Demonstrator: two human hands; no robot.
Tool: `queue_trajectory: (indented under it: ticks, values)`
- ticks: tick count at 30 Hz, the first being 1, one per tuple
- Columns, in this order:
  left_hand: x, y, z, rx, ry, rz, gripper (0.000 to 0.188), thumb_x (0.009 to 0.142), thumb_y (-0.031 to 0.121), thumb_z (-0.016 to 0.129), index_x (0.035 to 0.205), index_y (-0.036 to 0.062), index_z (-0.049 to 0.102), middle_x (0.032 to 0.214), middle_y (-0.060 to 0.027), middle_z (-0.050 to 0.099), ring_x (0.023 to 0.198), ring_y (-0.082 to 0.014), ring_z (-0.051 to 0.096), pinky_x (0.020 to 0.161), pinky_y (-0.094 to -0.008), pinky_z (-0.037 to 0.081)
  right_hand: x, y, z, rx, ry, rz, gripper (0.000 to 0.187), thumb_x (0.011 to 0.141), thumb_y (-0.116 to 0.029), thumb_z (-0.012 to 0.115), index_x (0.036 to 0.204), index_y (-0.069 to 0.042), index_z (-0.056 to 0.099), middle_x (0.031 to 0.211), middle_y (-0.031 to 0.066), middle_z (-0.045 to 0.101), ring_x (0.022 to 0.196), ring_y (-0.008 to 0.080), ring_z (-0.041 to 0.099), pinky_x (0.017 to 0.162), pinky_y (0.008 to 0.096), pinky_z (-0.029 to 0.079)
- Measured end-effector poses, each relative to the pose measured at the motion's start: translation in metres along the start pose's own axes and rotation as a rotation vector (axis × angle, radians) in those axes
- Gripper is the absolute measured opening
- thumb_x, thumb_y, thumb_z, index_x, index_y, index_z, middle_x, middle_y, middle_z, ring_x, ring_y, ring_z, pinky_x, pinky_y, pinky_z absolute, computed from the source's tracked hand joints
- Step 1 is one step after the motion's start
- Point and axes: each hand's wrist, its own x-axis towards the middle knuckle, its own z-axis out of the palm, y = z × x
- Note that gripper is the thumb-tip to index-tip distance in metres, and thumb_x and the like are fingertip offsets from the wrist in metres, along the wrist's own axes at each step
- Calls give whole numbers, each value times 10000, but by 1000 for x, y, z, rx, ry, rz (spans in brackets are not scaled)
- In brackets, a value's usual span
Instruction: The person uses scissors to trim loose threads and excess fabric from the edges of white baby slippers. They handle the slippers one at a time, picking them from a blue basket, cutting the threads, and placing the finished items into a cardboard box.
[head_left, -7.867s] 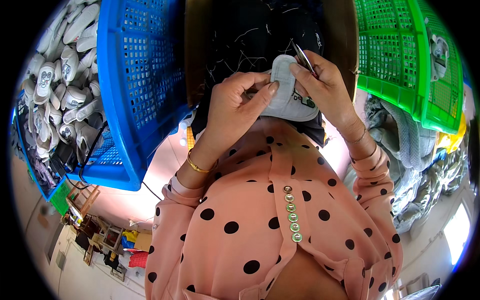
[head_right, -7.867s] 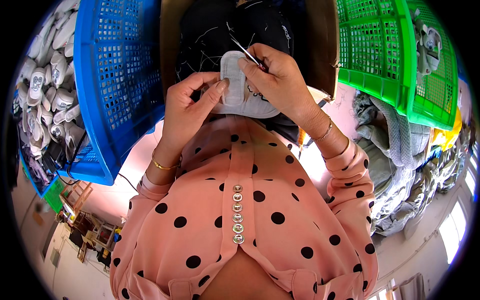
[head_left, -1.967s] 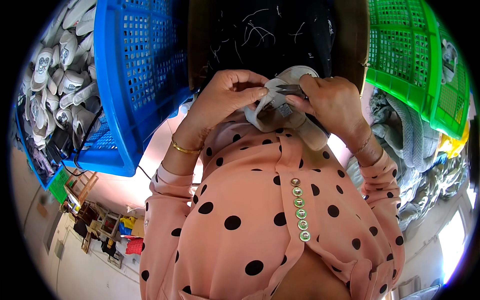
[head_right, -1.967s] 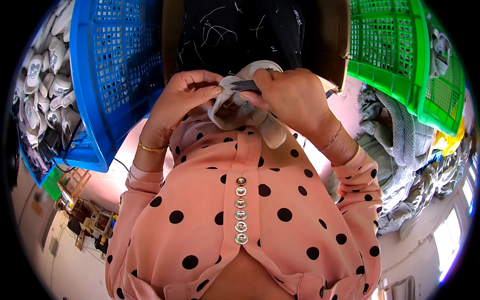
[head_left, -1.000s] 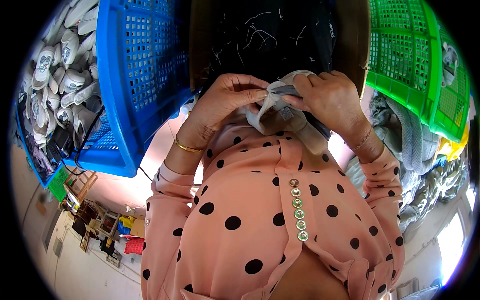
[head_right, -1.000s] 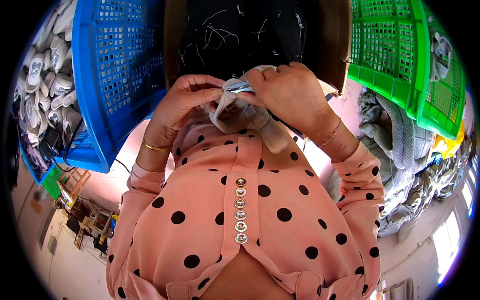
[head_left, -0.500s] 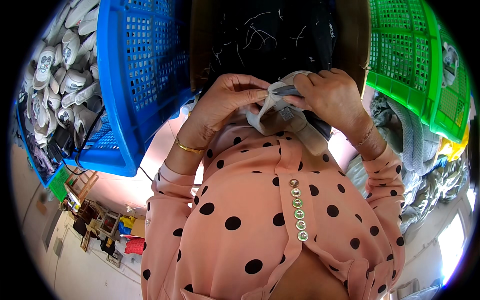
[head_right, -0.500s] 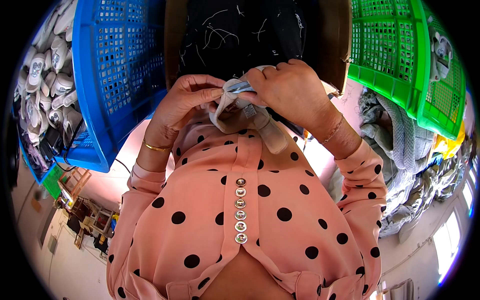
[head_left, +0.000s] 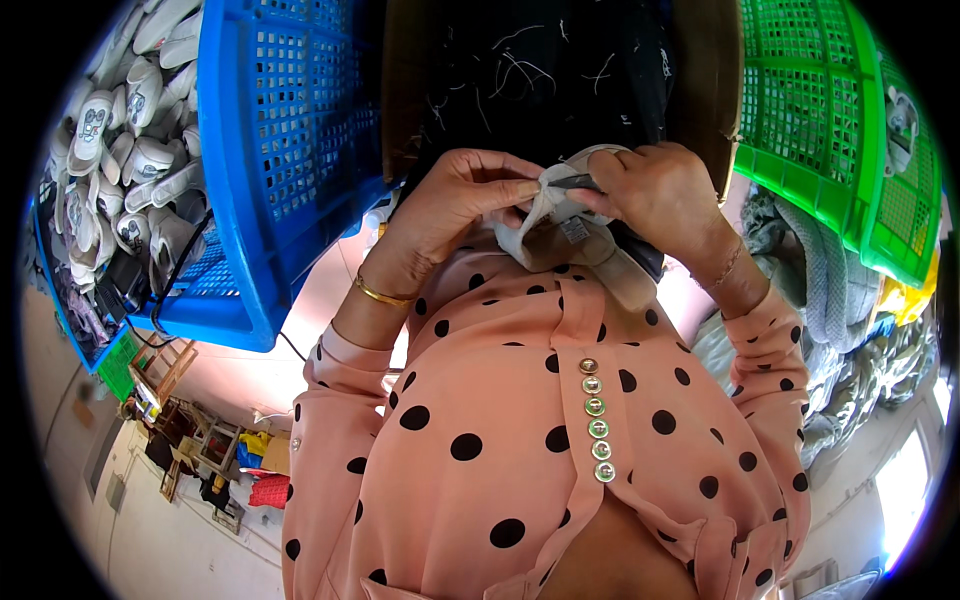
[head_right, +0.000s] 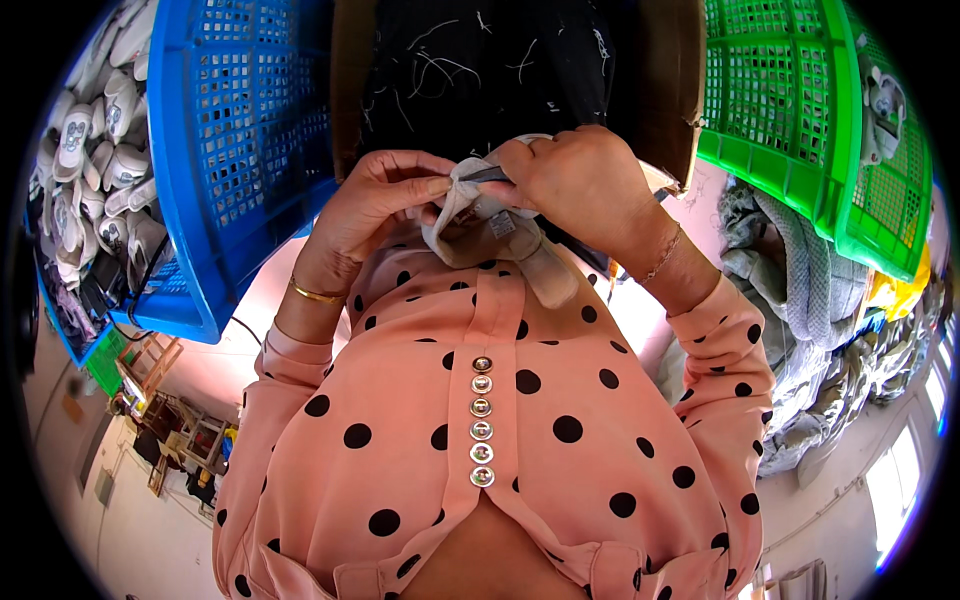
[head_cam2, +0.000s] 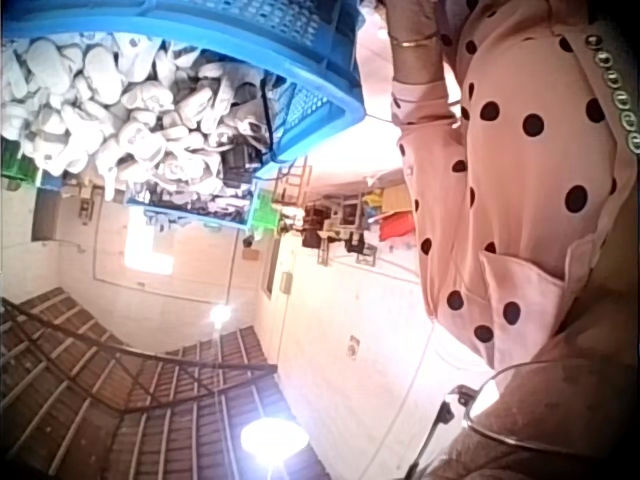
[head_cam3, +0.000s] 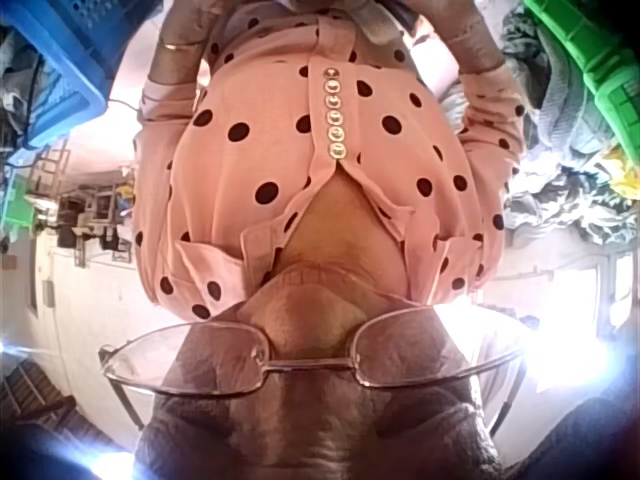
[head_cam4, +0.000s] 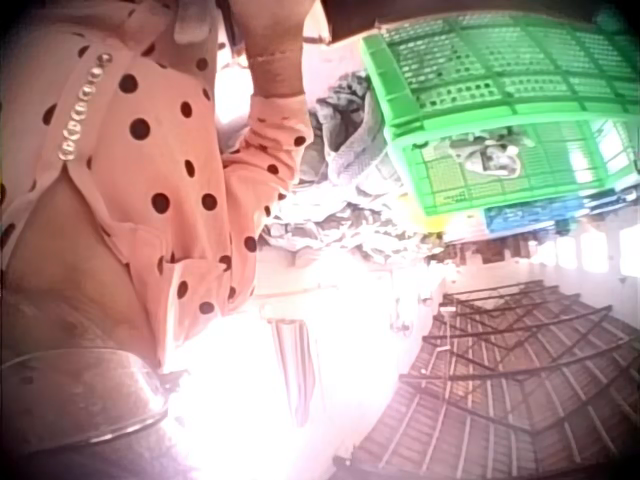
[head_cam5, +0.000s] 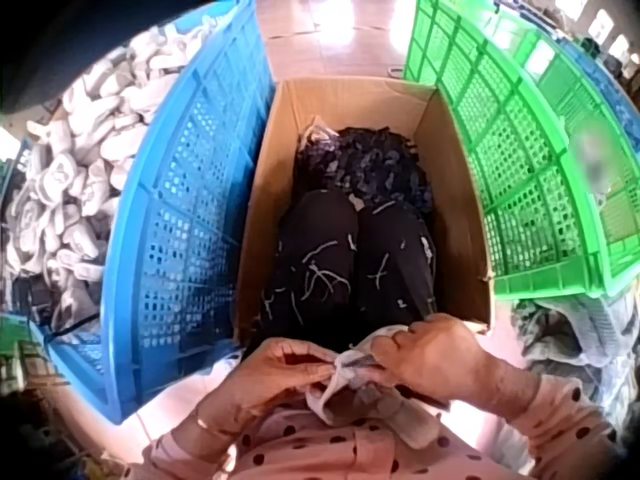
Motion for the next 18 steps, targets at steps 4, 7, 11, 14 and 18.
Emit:
queue_trajectory:
  ticks: [4,7,11,14,18]
  values:
    - [-3,4,6,89,27,41,249,881,99,692,1091,-33,676,931,-105,704,809,-131,666,693,-230,549,1,6,1,348,-7,178,352,852,-431,667,858,-83,615,626,55,611,552,232,621,532,315,484]
    - [-3,6,6,185,19,85,242,891,107,682,1097,-20,681,931,-87,704,795,-120,655,699,-222,533,7,9,-4,747,11,340,335,862,-369,685,874,-44,604,675,86,640,581,270,625,563,320,491]
    - [-7,11,12,408,107,218,227,884,98,688,1088,-1,687,913,-76,702,793,-121,658,694,-235,538,16,0,-4,904,-115,456,265,865,-270,673,884,-12,615,669,137,612,565,280,586,550,333,451]
    - [-12,4,20,580,220,415,216,856,74,706,1067,25,695,886,-72,703,782,-128,664,685,-253,543,17,1,6,911,-116,483,262,862,-265,671,869,-7,628,633,145,581,535,284,557,521,354,422]
    - [-6,-4,24,1090,353,807,195,814,55,736,1005,46,705,871,-69,703,743,-177,664,663,-264,533,21,-2,6,878,-99,487,260,863,-259,668,845,-2,634,604,149,566,523,291,549,507,361,410]
